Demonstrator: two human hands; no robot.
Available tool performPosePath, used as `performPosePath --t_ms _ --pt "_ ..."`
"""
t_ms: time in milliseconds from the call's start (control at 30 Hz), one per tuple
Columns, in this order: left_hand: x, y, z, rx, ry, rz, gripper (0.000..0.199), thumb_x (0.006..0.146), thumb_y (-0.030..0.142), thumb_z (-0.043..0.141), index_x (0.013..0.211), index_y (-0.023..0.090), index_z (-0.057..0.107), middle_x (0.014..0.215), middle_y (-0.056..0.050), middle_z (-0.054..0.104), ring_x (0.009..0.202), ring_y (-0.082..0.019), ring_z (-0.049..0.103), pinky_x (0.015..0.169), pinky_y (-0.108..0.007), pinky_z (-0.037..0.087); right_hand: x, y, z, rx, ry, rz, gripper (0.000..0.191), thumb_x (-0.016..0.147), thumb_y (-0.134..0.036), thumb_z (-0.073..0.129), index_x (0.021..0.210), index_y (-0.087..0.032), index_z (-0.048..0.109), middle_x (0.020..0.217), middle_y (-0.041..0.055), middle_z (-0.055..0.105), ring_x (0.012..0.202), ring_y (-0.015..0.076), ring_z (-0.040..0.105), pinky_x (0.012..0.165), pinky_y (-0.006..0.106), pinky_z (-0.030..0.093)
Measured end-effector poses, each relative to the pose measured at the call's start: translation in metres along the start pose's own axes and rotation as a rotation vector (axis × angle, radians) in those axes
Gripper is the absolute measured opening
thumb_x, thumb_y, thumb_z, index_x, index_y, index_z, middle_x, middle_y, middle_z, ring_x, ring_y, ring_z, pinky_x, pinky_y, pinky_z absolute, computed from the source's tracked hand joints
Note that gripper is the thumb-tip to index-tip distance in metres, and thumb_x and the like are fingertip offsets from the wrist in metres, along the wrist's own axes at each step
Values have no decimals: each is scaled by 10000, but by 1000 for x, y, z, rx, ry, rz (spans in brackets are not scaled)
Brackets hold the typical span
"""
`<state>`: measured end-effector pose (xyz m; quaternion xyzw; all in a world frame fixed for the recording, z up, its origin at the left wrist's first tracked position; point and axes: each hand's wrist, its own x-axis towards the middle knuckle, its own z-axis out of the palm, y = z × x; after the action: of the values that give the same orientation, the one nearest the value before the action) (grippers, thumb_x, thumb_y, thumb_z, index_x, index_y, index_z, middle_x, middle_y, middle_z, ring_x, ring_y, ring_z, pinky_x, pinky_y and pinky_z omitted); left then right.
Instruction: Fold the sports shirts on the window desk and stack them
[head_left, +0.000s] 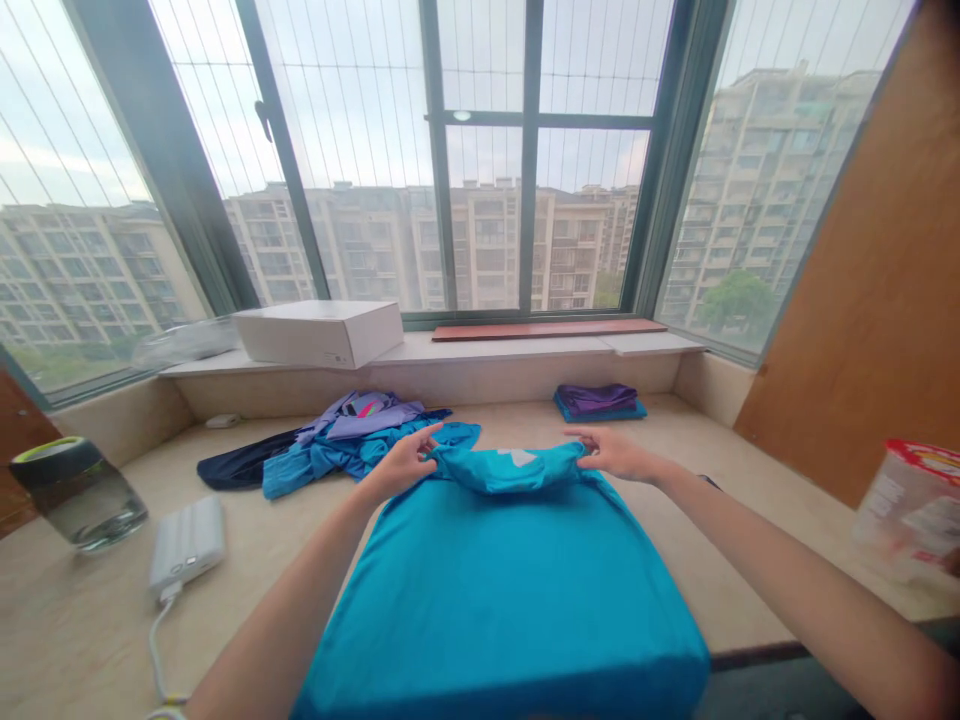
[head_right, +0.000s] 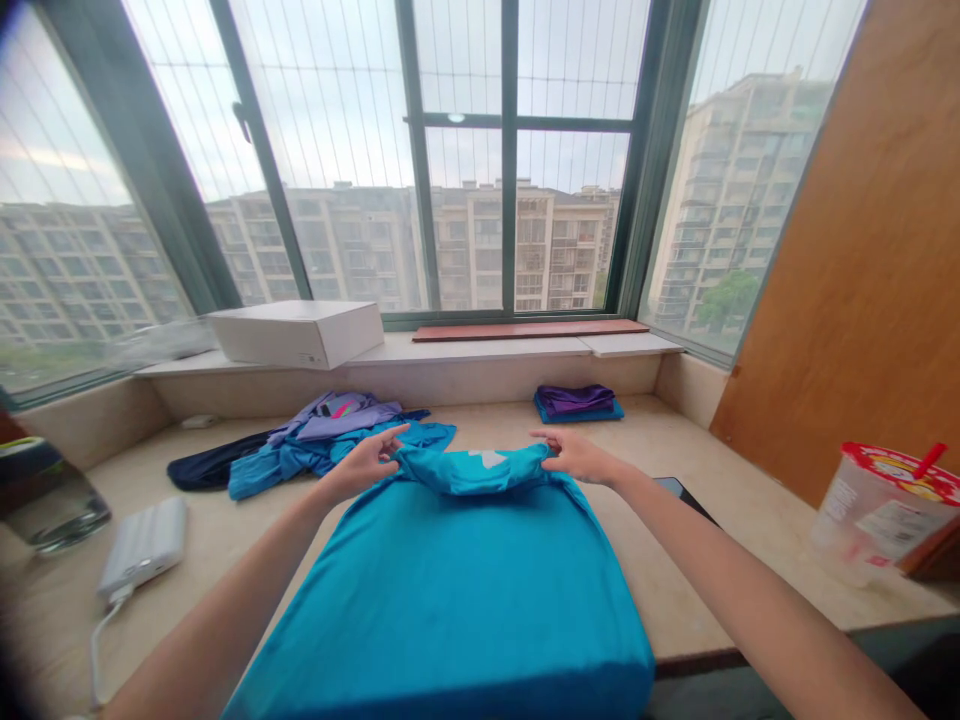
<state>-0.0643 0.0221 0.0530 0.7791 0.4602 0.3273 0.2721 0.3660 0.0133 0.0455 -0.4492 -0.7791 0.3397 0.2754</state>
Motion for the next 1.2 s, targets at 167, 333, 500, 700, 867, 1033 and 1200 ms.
performPosePath --t_ms 167,333,500,700,867,1033,1200 --pt "-33 3 9 285 -233 11 760 763 348 718 1476 199 504 1114 -69 715 999 -268 665 892 -342 508 -28 1 16 -195 -228 124 869 729 -426 781 1505 -181 477 1334 148 634 1133 334 626 981 444 503" --pt "-41 5 18 526 -244 -3 490 810 305 711 1288 216 658 1154 -99 728 1103 -335 658 932 -373 491 -31 -15 28 -302 -163 135 572 747 -451 764 1260 -209 693 1271 113 678 1128 350 628 970 423 493" --pt "-56 19 3 639 -272 144 163 879 195 571 942 202 722 1024 -77 722 960 -260 688 845 -313 495 -48 -21 30 -346 -104 -23 222 859 -301 604 986 -190 748 1028 88 713 948 257 649 860 368 499" --pt "-76 26 -18 604 -486 183 233 905 309 591 1060 245 752 1078 -48 745 981 -229 696 863 -286 510 -69 -15 18 -351 -371 -66 314 888 -511 631 996 -257 781 1097 68 701 1000 254 641 897 362 494" --pt "-34 20 5 736 -172 118 389 958 238 505 1321 200 639 1335 -115 652 1219 -263 619 1032 -339 469 -24 2 14 -572 -53 16 333 937 -390 567 1170 -219 731 1252 112 695 1155 289 623 1031 395 454" --pt "6 3 25 879 -108 -67 449 881 186 597 1329 161 627 1354 -187 635 1280 -334 582 1058 -409 444 14 22 23 -665 0 155 425 895 -332 627 1290 -185 678 1355 150 656 1249 341 599 1062 424 443" --pt "13 -6 15 878 -107 -129 240 839 228 654 1064 205 735 1131 -141 735 1126 -338 665 912 -387 513 22 26 18 -688 -17 188 322 822 -277 717 1135 -212 760 1203 109 743 1117 324 680 930 352 511"
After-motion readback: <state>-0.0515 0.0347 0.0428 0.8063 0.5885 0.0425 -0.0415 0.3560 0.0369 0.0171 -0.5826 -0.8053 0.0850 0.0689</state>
